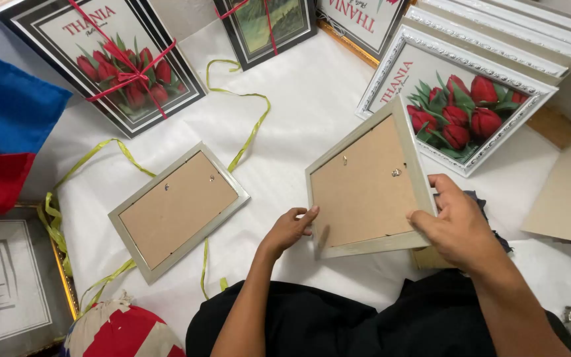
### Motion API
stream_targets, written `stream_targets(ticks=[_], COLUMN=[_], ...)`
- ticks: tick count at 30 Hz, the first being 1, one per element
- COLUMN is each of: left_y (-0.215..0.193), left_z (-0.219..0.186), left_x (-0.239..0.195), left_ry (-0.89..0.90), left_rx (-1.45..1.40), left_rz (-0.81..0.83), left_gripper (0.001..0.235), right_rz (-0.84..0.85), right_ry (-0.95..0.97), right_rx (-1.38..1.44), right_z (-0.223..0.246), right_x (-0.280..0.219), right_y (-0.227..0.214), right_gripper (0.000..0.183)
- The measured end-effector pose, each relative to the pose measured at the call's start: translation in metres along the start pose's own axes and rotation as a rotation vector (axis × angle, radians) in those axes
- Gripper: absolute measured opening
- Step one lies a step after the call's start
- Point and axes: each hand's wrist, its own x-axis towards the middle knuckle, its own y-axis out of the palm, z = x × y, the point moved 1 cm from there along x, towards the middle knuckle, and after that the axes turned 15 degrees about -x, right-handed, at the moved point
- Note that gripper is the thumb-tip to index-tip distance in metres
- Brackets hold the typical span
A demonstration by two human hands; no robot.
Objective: Cleaning a glass pane and assembling it into a picture frame with a backing board
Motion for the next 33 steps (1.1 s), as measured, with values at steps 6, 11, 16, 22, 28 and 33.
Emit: stream_targets(ticks=[6,11,16,22,28,33], left_y=[0.055,0.178,0.204,0.132,0.088,0.089], left_z=[-0.016,-0.004,0.075,-0.113,-0.128,-0.124], left_x=[-0.055,-0.185,-0.194,-0.214,-0.090,-0.084], left_ry=[0.587,0.986,0.660,1.650,0.562,0.479], left_rx=[-0.022,-0.425,-0.754,-0.269,0.067,0.012], left_rz=[-0.144,0.686,1.169,-0.323,-0.108,-0.109], left_gripper=[0.067,0.042,0.056,0.033,0.096,0.095], right_rz=[0.138,0.211,0.157,0.200,0.320,0.296], right_ry=[0.125,-0.137,-0.223,-0.247,-0.308,-0.136], right_rx=[0.067,0.232,0.362,0.386,0.304,-0.548], right_z=[0.011,-0.017,-0.052,-0.028,-0.019,-0.048], right_x=[-0.012,-0.012,0.004,-0.029,-0.019,0.035], right_y=[-0.010,0.003,0.019,0.033,0.008,-0.042], right_gripper=[0.064,0.069,0.053,0.054,0.067,0.053])
